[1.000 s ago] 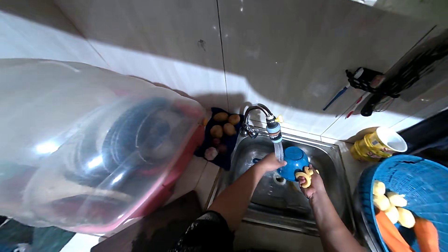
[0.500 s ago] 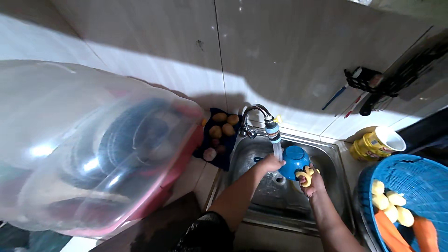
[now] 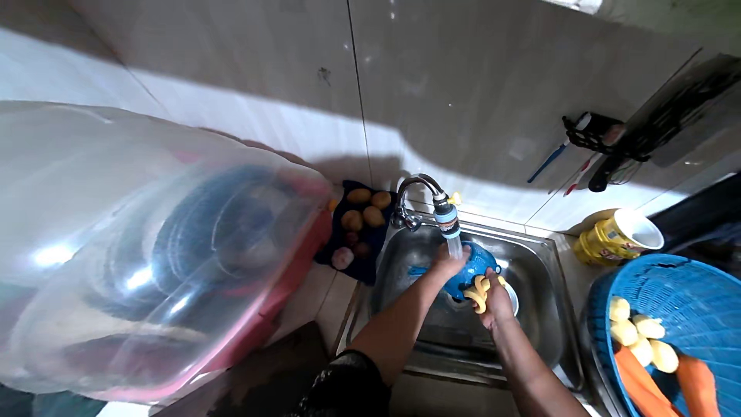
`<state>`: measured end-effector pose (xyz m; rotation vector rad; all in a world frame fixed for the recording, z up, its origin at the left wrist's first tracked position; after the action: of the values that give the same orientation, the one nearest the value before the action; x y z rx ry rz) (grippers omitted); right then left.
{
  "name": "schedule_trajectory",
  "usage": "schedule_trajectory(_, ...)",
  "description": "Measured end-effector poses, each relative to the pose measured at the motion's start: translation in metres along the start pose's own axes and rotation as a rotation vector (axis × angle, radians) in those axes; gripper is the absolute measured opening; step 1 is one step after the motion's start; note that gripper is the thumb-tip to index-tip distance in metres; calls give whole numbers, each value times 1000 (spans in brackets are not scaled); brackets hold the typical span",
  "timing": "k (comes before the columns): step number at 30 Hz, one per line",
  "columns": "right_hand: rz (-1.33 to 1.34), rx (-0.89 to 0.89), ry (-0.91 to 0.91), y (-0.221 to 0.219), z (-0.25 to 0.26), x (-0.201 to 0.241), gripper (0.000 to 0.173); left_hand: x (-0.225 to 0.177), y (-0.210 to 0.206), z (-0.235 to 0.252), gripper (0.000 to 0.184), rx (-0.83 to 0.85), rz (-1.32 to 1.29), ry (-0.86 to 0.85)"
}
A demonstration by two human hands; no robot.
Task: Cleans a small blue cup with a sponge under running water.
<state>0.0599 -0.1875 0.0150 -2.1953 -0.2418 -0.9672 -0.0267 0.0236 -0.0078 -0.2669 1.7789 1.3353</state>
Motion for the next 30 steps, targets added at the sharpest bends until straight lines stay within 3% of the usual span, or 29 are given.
schedule_trajectory(3,-10,11,-53,-1,-2,-4,71,-8,25,-10,69,133,-123,-44)
schedule_trajectory(9,-19,17,-115,-16,-17,-19,70,34,7,4,39,-55,57,-35)
schedule_trajectory(15,22,33,-96,-23,-9,-16,67,-1,17,-9,55,-237,420,-4)
schedule_trajectory(18,101,107,-127,-17,2,-11,69,-31,31,-17,46,-229,352,-176)
schedule_trajectory(22,229,250,-236,-13,1,9,72,-70,62,-22,39,-79,251,-604)
schedule_trajectory(24,309,328,-295,-13,-2,21,73,-81,75,-29,45,-24,161,-735)
schedule_trajectory(26,401,359,-340,-12,-2,30,72,-90,84,-42,73,-14,188,-762)
schedule_trajectory(28,472,384,-379,-10,-3,38,71,-89,82,-51,100,11,213,-684)
schedule_trajectory(30,478,458,-390,-17,-14,52,71,-66,68,-48,99,73,61,-572)
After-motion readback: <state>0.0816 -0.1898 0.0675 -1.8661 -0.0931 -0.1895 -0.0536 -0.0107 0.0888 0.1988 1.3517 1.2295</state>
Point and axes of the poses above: each hand's wrist, its own z-axis towards the middle knuckle, its own y-axis out of the back of the hand, x = y × z, the point moved 6 cm from there along z, towards the middle knuckle, and after that the axes turned 14 degrees about z, right-handed, at the moved point
